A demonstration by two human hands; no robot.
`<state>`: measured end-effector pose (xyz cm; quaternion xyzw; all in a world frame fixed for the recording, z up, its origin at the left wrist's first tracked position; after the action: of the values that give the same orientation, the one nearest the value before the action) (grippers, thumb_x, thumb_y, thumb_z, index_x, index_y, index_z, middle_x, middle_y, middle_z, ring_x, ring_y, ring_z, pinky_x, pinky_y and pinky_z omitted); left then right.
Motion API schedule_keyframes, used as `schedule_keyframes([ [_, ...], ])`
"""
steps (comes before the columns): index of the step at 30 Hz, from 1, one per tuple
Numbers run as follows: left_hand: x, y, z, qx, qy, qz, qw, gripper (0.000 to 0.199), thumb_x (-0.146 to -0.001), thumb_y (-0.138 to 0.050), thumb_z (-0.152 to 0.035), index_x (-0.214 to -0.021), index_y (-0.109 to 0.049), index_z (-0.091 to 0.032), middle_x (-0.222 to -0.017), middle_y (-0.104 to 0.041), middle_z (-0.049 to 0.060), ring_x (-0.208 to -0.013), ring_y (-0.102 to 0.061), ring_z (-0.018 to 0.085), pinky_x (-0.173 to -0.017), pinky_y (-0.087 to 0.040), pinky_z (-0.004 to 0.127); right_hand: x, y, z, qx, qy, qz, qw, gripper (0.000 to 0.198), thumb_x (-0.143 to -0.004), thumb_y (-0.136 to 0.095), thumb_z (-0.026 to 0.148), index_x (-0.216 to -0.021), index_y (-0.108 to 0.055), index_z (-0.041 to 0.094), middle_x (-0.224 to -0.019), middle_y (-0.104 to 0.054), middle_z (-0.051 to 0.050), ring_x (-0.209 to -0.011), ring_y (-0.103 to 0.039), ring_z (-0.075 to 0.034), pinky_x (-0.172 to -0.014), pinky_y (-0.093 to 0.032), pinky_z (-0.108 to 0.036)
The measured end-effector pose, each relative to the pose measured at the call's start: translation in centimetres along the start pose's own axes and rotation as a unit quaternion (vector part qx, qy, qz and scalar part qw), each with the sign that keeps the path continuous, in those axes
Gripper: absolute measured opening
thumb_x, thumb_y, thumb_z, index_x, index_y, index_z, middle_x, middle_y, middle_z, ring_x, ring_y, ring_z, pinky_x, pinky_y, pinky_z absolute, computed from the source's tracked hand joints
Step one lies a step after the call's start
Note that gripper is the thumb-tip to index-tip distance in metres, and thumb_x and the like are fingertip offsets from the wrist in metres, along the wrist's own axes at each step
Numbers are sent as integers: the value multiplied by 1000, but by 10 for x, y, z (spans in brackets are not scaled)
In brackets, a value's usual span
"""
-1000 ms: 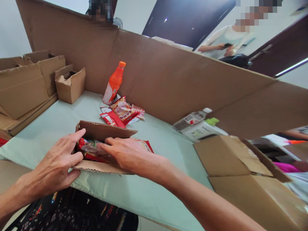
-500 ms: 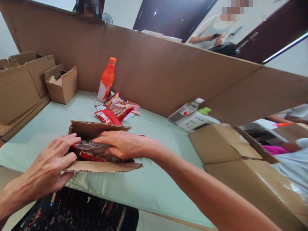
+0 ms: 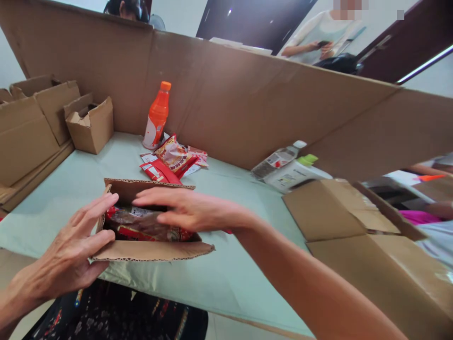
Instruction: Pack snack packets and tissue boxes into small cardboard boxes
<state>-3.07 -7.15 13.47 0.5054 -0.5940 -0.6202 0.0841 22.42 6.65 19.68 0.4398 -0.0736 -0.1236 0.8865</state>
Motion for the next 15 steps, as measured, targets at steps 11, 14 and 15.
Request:
schedule_keyframes([
  [11, 6, -18, 3, 58, 21, -43, 997, 48, -91, -56, -5, -133, -60, -29, -176, -28, 1, -154, -44, 30, -122, -48, 47, 43, -27, -13, -15, -114, 40, 993, 40, -104, -46, 21, -136, -70, 17, -138, -73, -9, -126, -68, -22, -111, -51, -37],
  [14, 8, -14, 1, 60, 37, -56, 996, 56, -94, -58, -10, -147, -52, -29, -175, -30, 5, -154, -43, 30, -121, -49, 45, 51, -19, -11, -7, -101, -31, 994, 36, -106, -47, 24, -129, -74, 18, -125, -79, -9, -112, -73, -21, -101, -56, -36],
  [15, 10, -13, 2, 64, 44, -61, 995, 57, -96, -59, -13, -150, -50, -28, -173, -33, 7, -152, -46, 30, -119, -51, 44, 57, -14, -8, 0, -97, -75, 992, 35, -106, -48, 25, -128, -75, 19, -121, -79, -9, -109, -73, -21, -98, -58, -35],
])
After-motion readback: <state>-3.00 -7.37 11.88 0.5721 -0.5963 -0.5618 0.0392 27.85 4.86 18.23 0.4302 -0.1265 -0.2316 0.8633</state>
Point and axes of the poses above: each hand's wrist, its own x-axis away from the middle knuckle, its own y-axis out of the back of the hand, z = x × y, the point moved 1 cm from there along -x, towards the middle knuckle
